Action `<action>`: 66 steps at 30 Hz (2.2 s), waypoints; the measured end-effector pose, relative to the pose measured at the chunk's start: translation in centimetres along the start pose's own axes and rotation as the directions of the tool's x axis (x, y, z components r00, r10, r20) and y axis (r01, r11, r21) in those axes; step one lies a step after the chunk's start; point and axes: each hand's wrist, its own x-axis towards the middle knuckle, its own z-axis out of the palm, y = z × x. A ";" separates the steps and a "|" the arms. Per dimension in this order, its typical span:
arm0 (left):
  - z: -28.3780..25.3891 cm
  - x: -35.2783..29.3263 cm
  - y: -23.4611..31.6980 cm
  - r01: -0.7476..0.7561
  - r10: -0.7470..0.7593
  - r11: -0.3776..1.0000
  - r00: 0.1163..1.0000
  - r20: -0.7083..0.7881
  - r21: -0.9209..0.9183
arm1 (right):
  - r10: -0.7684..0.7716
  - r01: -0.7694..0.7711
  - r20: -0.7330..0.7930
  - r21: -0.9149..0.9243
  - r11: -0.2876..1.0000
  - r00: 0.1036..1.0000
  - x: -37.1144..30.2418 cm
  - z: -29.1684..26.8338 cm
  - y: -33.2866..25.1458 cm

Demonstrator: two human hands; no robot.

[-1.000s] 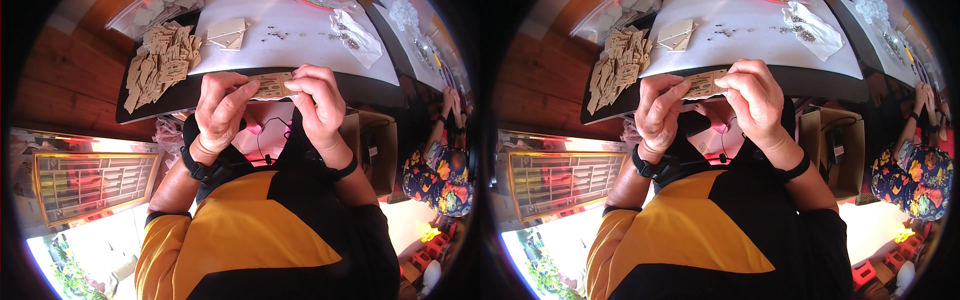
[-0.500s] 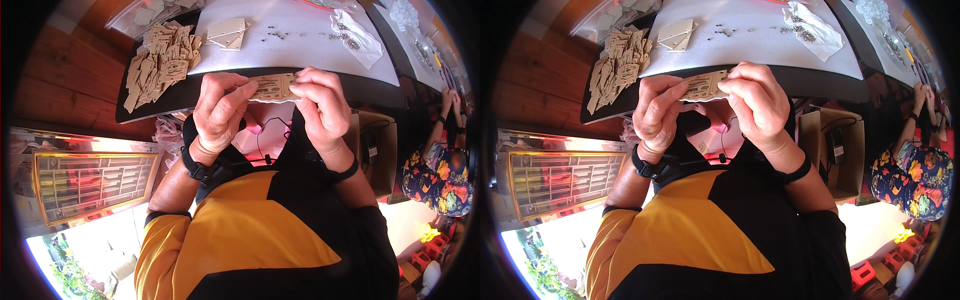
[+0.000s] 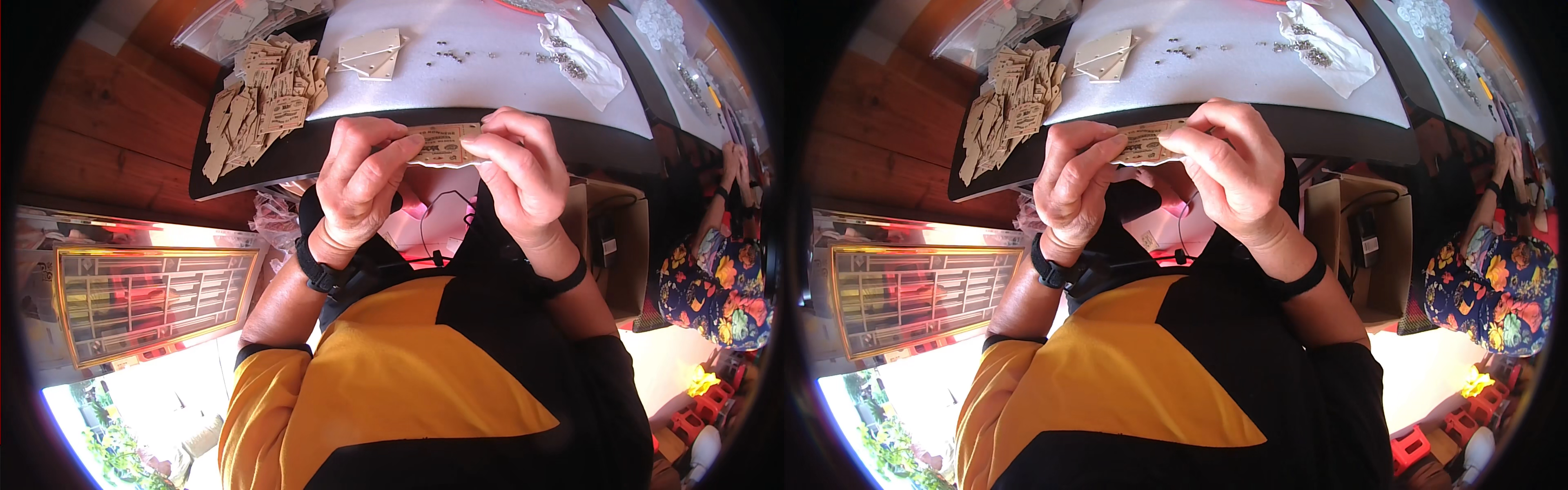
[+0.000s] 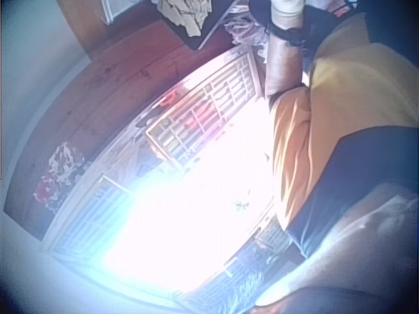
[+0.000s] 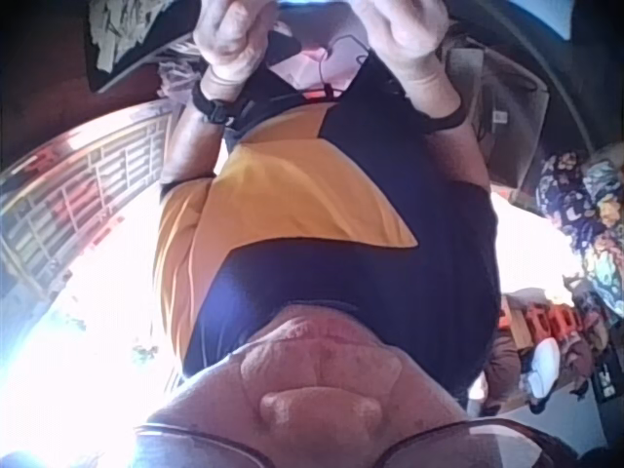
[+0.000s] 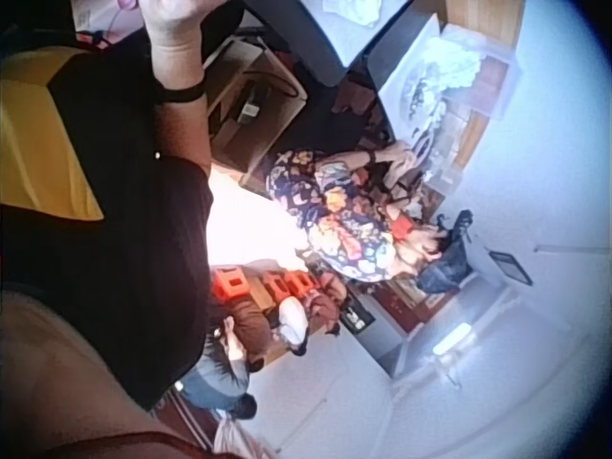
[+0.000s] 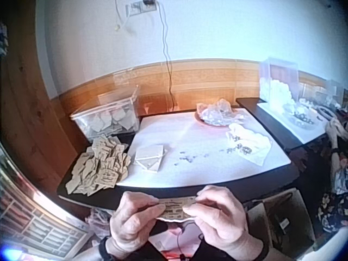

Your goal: Assembling and checking shoe material components at a workshop table.

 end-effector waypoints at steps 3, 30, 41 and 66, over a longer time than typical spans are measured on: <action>-0.1 0.4 0.2 -0.001 0.002 0.999 1.000 0.022 -0.032 | 0.043 -0.044 0.043 0.016 0.999 0.998 0.2 -0.2 -0.2; 0.7 3.6 2.1 0.788 -0.596 0.428 0.614 0.518 -0.442 | 0.704 -0.724 0.213 0.356 0.590 0.678 0.0 0.6 0.1; 2.2 3.0 1.3 0.784 -0.681 0.410 0.603 0.415 -0.466 | 0.734 -0.786 0.292 0.316 0.531 0.613 1.5 0.2 -0.4; -0.1 2.3 -1.6 0.827 -0.817 0.069 0.367 0.444 -0.557 | 0.667 -0.219 0.569 -0.659 0.720 0.480 10.1 0.3 12.2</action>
